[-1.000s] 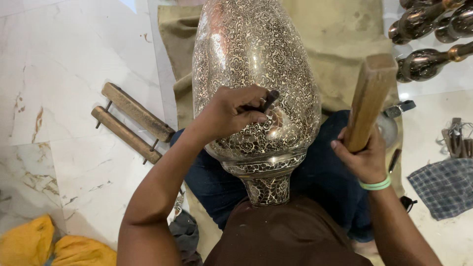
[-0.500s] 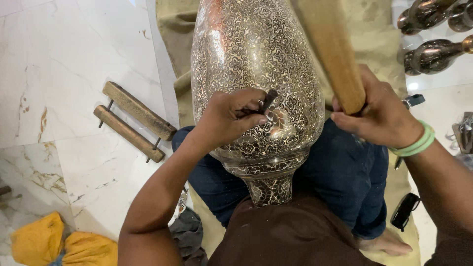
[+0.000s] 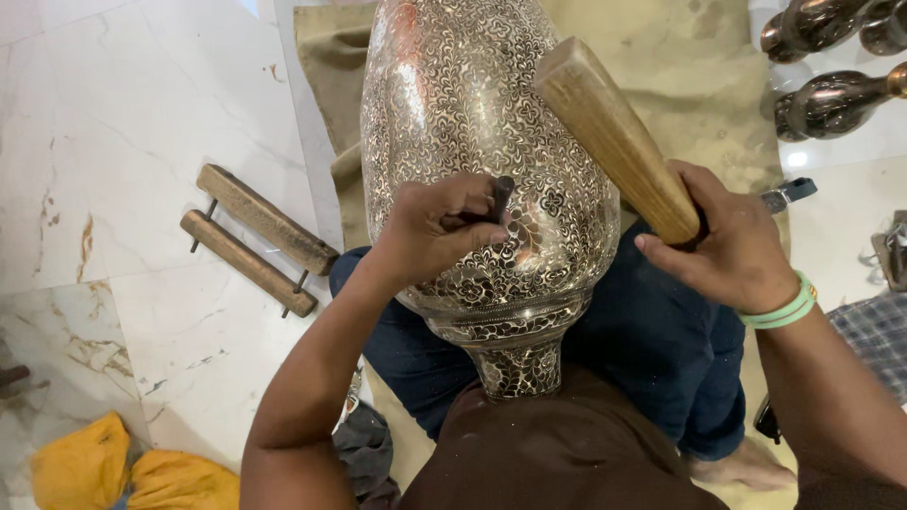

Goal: The person sits cross-legged on the floor holding a large engraved brass vessel on their lap. They hold a small punch against the vessel's surface with one hand and repeatedly strike it with a wooden mallet held in the other hand, repositioning the punch across the pattern to work the decoration.

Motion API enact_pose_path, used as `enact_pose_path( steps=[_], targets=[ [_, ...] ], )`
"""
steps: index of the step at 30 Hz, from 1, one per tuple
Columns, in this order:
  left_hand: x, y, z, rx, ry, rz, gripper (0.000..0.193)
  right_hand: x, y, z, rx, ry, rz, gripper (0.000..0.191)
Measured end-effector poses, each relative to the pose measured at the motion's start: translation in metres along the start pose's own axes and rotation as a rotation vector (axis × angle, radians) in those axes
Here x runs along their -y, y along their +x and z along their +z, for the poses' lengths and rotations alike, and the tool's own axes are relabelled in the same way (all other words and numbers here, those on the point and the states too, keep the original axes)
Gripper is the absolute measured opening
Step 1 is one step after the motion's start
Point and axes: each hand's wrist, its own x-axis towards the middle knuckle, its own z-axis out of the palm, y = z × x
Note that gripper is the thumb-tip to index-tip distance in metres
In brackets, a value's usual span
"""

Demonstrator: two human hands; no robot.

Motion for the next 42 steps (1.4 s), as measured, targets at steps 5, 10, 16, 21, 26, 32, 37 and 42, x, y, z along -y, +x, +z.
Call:
enact_pose_path(
  steps=[5,10,16,21,26,32,37,42],
  targets=[
    [0.004,0.006,-0.003,0.058,0.036,-0.005,0.036,0.000,0.008,-0.001,-0.050,-0.130,-0.059,0.072],
    [0.004,0.005,0.000,0.035,0.057,0.009,0.036,0.017,0.022,-0.007,-0.076,0.328,-0.187,0.069],
    [0.005,0.003,0.001,0.023,0.068,0.031,0.032,0.024,0.032,-0.020,0.200,-0.057,-0.001,0.071],
    [0.005,0.001,0.003,-0.004,0.075,0.017,0.036,0.013,0.032,-0.020,0.222,0.068,-0.089,0.072],
    [0.004,0.001,0.005,-0.019,0.114,-0.014,0.041,0.006,0.021,-0.023,0.193,-0.003,0.000,0.071],
    [0.003,0.002,0.009,-0.041,0.108,0.033,0.035,-0.001,0.018,-0.022,0.161,0.093,-0.148,0.066],
    [0.002,0.004,0.009,0.009,0.171,0.010,0.021,-0.007,0.008,-0.026,0.129,-0.138,-0.091,0.072],
    [-0.002,0.005,0.010,-0.036,0.138,0.065,0.029,-0.012,-0.006,-0.027,0.124,-0.370,-0.078,0.076]
  ],
)
